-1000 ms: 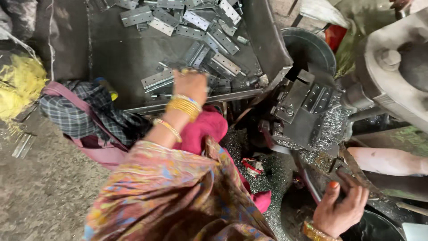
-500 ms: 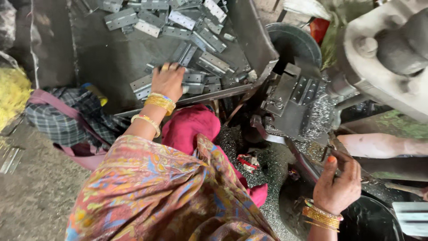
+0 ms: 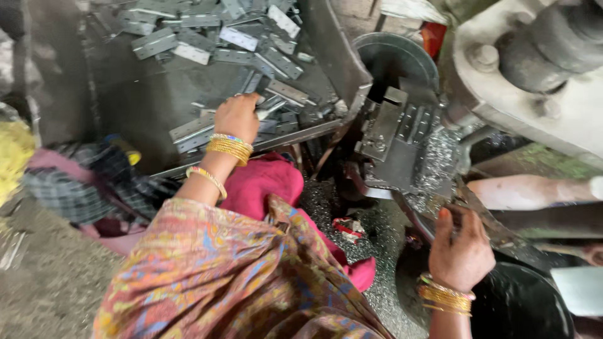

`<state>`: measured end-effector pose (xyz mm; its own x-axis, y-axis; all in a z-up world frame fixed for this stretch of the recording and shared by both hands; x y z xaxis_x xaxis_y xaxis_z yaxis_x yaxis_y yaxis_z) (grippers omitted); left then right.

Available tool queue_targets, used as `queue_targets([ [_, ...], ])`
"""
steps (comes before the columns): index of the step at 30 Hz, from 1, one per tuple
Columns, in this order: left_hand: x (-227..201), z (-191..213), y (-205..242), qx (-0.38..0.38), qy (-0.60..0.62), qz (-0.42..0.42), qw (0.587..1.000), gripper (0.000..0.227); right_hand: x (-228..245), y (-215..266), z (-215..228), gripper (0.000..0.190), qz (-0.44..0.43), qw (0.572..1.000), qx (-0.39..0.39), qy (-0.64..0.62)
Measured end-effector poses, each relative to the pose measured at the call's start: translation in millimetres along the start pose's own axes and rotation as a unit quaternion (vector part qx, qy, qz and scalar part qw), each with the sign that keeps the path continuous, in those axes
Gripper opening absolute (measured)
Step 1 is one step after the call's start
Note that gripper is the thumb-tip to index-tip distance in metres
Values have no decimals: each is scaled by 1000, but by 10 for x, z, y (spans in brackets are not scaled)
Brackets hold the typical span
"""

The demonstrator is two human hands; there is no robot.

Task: The person operates a manual press machine to process metal hinge components. They pick up a hinge from a bin, place it into the machine's die, and use a lever to activate the press. The processed hinge is then removed and placed into a collection bin.

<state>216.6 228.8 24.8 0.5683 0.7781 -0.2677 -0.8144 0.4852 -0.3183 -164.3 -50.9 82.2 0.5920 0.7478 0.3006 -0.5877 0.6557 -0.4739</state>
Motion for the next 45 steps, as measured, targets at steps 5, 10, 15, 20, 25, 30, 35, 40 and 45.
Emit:
queue_targets([
  [5, -1412, -716, -7, 56, 239, -35, 969, 33, -130, -50, -77, 35, -69, 991, 58, 101],
  [10, -2719, -930, 341, -1, 228, -150, 962, 28, -91, -33, -113, 35, -70, 990, 101, 64],
  [15, -3103, -1122, 643, 100, 35, -218, 970, 22, -90, -85, -182, 36, -94, 968, 209, 104],
  [20, -3156, -1202, 584, 149, 14, -227, 962, 35, -224, -19, -375, 41, -80, 959, 259, 82],
  [25, -3212, -1110, 355, 103, -43, -221, 969, 39, -463, 494, -676, 56, -146, 926, 310, 159],
  [30, -3133, -1030, 514, 115, -41, -233, 965, 38, -712, 939, -938, 57, -154, 931, 323, 77],
  [35, -3186, -984, 597, 126, -119, -285, 943, 40, -1230, 865, -1225, 60, -196, 914, 350, 51],
  [40, -3192, -919, 553, 105, -137, -271, 947, 42, -1241, 1187, -1479, 65, -227, 898, 367, -88],
  [45, -3131, -983, 461, 160, -74, -253, 951, 33, -1355, 1177, -1423, 61, -294, 879, 375, -24],
])
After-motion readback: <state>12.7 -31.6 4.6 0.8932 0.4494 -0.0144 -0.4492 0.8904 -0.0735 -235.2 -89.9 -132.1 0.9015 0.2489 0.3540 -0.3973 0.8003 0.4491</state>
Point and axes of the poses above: each hand's wrist, its own y-axis away from the middle knuckle, its own z-axis out of the back of the hand, x = y × z, the point moved 6 cm from there along -y, towards the middle knuckle, and after that the axes turned 4 degrees about -z, right-handed, at the moved point
